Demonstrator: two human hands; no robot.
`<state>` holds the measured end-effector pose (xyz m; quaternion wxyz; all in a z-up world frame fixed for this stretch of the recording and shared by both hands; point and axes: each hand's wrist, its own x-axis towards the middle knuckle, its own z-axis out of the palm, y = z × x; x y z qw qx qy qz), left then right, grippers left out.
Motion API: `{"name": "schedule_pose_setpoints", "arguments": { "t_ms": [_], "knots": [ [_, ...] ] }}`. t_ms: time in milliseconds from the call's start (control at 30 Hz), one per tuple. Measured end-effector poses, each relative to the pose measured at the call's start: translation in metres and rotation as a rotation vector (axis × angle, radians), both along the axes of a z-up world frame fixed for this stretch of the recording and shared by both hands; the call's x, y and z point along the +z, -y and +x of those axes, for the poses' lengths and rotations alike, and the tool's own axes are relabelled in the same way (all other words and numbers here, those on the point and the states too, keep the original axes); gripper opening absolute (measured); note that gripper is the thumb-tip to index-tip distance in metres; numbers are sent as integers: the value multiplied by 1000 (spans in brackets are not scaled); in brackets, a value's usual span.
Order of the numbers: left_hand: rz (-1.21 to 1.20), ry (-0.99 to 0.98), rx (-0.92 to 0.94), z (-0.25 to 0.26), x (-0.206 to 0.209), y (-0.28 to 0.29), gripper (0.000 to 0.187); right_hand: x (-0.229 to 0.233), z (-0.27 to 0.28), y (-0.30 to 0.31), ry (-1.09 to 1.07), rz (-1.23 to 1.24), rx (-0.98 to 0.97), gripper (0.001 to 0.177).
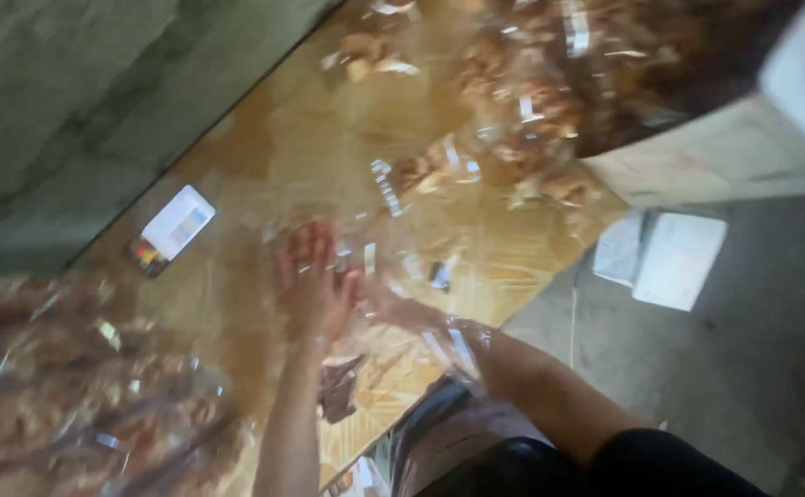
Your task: Manually portioning snacks from a bulk pile into individual plastic bags for retail sale.
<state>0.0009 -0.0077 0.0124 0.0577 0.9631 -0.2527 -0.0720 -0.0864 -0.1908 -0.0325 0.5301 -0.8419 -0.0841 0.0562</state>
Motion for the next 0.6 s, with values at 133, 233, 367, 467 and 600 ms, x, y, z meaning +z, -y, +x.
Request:
{"name": "schedule_pose_setpoints", "arguments": {
  "t_ms": [133,233,367,467,600],
  "knots": [
    [-152,-8,-29,1,-3,-16,51,-42,-52,12,31,-93,130,48],
    [-142,10,-65,4,-9,-20,46,-84,-82,43,49,-165,235,55],
    [-103,-1,-46,9,-9,-21,48,42,-94,166,-608,-225,164,15],
    [-354,-91,14,23,-7,26,61,34,-103,245,-274,-298,-709,23],
    [-280,-152,-76,53,-62,136,60,-5,-59,265,-104,-476,-870,64]
  ]
}}
